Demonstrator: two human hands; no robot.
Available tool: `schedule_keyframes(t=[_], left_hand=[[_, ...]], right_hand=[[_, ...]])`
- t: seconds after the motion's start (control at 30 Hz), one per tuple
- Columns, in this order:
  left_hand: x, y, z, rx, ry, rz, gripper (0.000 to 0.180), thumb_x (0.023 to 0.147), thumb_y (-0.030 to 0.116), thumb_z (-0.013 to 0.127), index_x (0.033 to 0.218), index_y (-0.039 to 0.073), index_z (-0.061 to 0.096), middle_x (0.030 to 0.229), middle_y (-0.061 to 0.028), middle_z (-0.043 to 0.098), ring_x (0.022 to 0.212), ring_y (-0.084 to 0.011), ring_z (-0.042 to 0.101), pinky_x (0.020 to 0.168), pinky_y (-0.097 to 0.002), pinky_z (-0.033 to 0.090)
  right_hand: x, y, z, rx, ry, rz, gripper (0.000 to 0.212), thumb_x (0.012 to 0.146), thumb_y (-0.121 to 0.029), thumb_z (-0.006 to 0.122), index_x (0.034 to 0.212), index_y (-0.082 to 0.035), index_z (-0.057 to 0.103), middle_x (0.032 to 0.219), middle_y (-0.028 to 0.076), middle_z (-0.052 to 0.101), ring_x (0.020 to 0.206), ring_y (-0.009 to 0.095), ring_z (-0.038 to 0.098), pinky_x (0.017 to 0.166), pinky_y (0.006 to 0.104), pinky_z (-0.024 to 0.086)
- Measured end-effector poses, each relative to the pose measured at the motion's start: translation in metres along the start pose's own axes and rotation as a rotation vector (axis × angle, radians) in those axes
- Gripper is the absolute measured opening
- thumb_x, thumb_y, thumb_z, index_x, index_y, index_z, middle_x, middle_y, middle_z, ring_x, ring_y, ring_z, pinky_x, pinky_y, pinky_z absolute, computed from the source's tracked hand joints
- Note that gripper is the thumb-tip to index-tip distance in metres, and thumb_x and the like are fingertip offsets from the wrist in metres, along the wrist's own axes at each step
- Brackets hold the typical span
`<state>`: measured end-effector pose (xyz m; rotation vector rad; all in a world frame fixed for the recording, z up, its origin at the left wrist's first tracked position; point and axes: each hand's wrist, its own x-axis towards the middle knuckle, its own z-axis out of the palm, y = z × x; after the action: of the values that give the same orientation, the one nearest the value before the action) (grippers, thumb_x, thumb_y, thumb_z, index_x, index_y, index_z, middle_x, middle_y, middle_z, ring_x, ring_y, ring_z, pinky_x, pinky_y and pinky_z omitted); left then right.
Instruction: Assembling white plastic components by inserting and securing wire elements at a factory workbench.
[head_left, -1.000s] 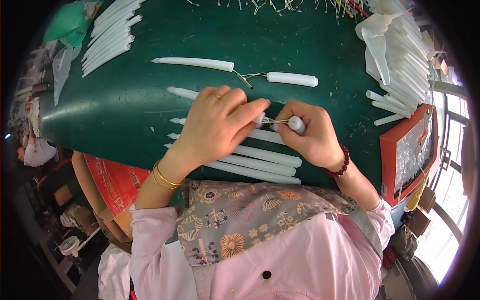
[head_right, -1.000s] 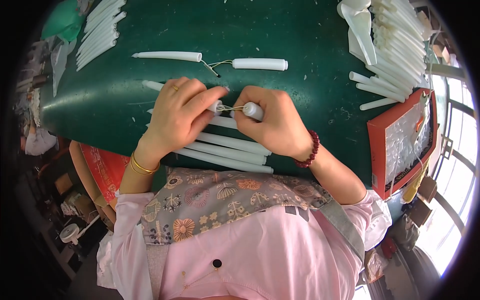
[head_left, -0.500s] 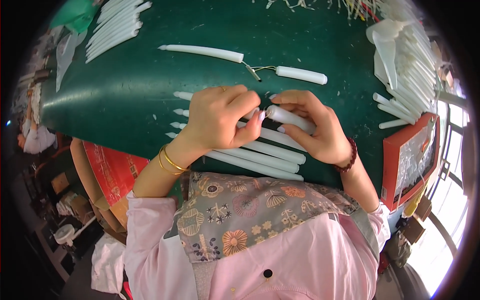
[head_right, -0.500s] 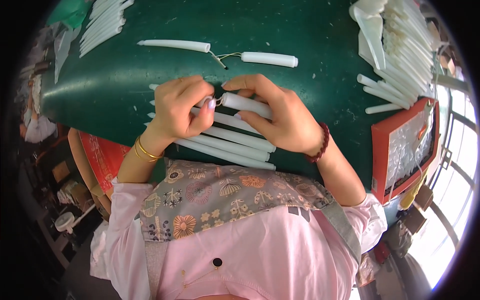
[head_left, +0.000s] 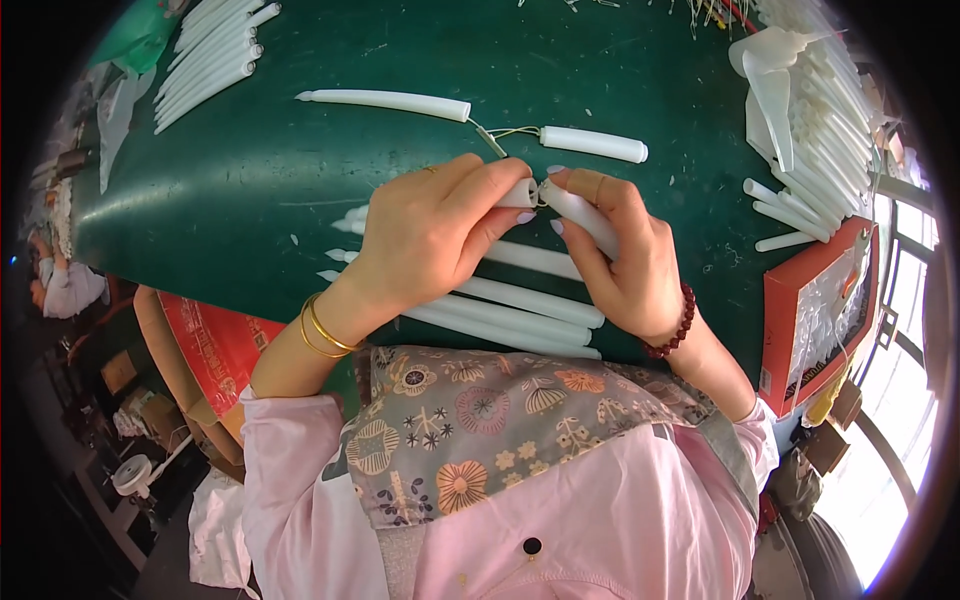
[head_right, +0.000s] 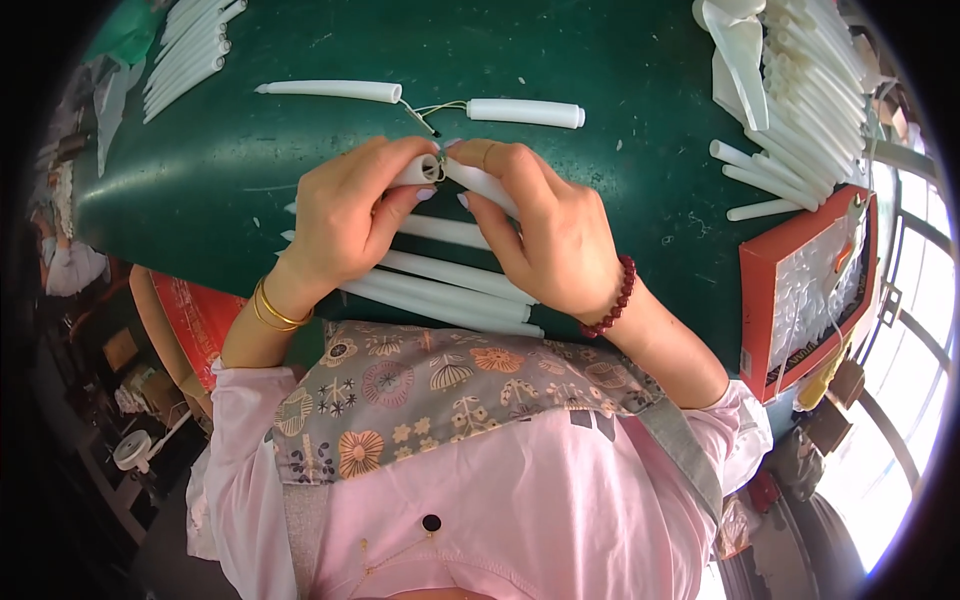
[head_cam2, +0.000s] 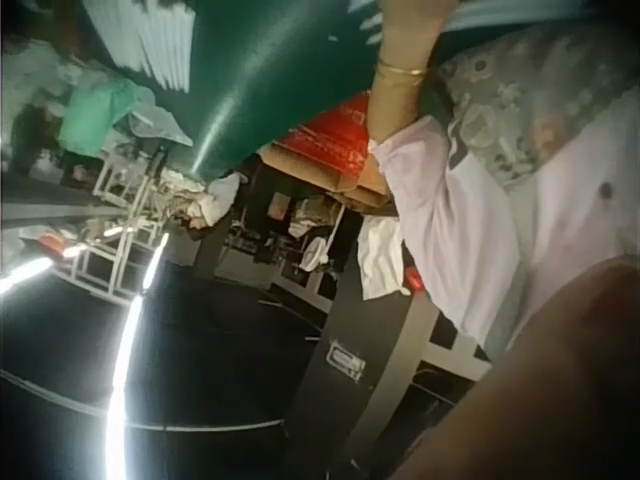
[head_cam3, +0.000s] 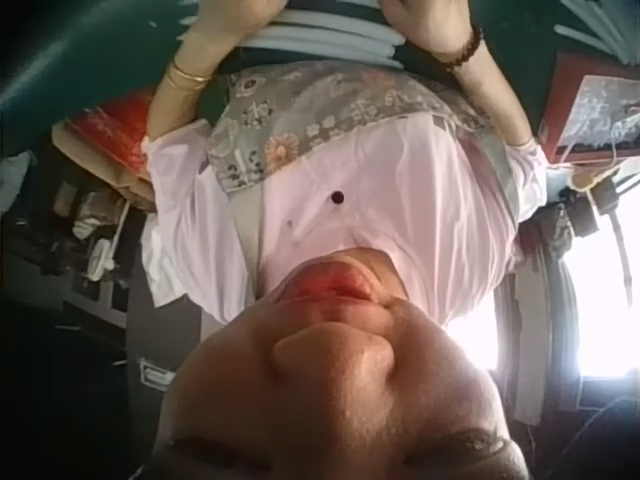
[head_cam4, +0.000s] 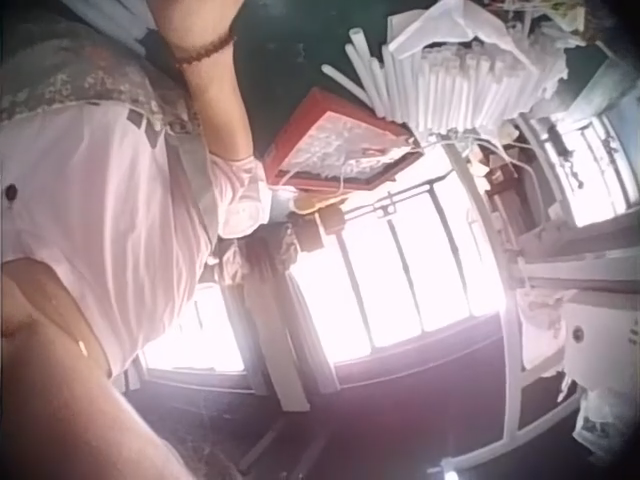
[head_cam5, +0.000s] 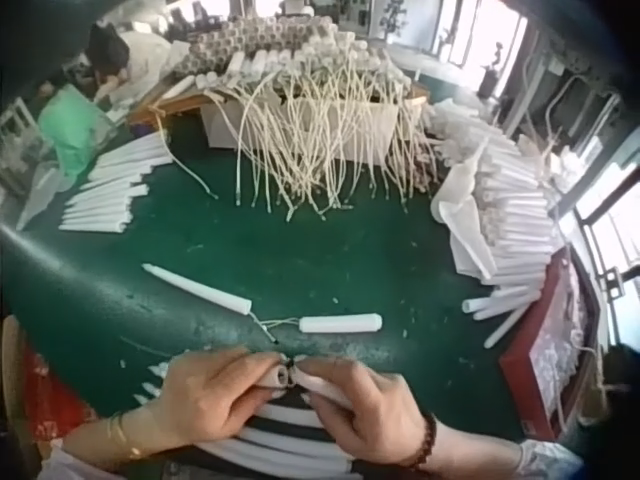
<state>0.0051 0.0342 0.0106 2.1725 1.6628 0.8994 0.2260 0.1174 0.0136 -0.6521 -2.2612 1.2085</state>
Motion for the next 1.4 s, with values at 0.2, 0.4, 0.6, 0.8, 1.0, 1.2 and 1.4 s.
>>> schedule_keyframes(t=[0.2,0.4,0.6,0.8,1.0,1.2,1.4], left_hand=[[0.005,0.004,-0.001,0.166,0.072,0.001,0.038,0.09,0.009,0.079,0.127,0.01,0.071,0.085,-0.0065,0.067,0.062,-0.0241,0.062,0.055,-0.0349,0.048],[0.004,0.005,-0.002,0.101,0.073,-0.134,0.038,0.091,0.008,0.078,0.128,0.012,0.072,0.085,-0.0068,0.068,0.063,-0.0233,0.063,0.056,-0.0338,0.049],[0.003,0.004,-0.003,0.024,0.084,-0.151,0.036,0.092,0.006,0.077,0.127,0.01,0.071,0.086,-0.0085,0.069,0.064,-0.022,0.065,0.057,-0.0318,0.05],[-0.001,0.01,-0.009,-0.035,0.051,-0.167,0.035,0.093,0.004,0.076,0.127,0.005,0.07,0.089,-0.0112,0.071,0.064,-0.0217,0.063,0.057,-0.0317,0.05],[-0.002,0.016,-0.007,-0.081,0.069,-0.21,0.029,0.094,0.015,0.077,0.12,0.004,0.068,0.086,-0.011,0.07,0.066,-0.0306,0.069,0.058,-0.0404,0.054],[-0.003,0.022,-0.009,0.021,0.01,-0.216,0.029,0.095,0.019,0.076,0.12,0.005,0.069,0.085,-0.0096,0.068,0.068,-0.0312,0.068,0.059,-0.0415,0.054],[-0.001,0.0,-0.019,0.226,-0.126,0.081,0.033,0.092,0.023,0.078,0.122,0.011,0.071,0.084,-0.0029,0.06,0.072,-0.0244,0.065,0.061,-0.0378,0.052]], right_hand=[[0.0,-0.007,0.001,-0.32,-0.044,0.065,0.039,0.093,0.004,0.071,0.13,0.0,0.057,0.127,0.016,0.072,0.101,0.036,0.076,0.08,0.037,0.062],[-0.001,-0.001,0.002,-0.213,0.0,-0.025,0.038,0.092,0.007,0.07,0.128,-0.003,0.059,0.123,0.014,0.073,0.093,0.035,0.075,0.071,0.0376,0.061],[-0.002,0.0,0.003,-0.174,0.017,-0.067,0.038,0.093,0.01,0.068,0.128,-0.002,0.062,0.118,0.014,0.073,0.081,0.029,0.072,0.066,0.036,0.059],[-0.002,-0.006,0.0,-0.231,0.02,-0.088,0.043,0.091,0.01,0.07,0.131,-0.005,0.069,0.1,0.011,0.068,0.073,0.026,0.068,0.063,0.036,0.057],[-0.003,-0.007,0.001,-0.43,0.03,-0.111,0.046,0.089,0.008,0.07,0.132,-0.007,0.07,0.1,0.011,0.067,0.073,0.026,0.069,0.062,0.0365,0.058],[-0.002,-0.005,0.0,-0.327,-0.015,-0.079,0.044,0.09,0.008,0.069,0.131,-0.008,0.07,0.1,0.012,0.069,0.075,0.027,0.071,0.064,0.0362,0.058],[-0.002,-0.007,-0.001,-0.171,-0.01,-0.053,0.036,0.089,0.002,0.073,0.124,-0.003,0.068,0.103,0.013,0.073,0.076,0.03,0.073,0.064,0.0369,0.058]])
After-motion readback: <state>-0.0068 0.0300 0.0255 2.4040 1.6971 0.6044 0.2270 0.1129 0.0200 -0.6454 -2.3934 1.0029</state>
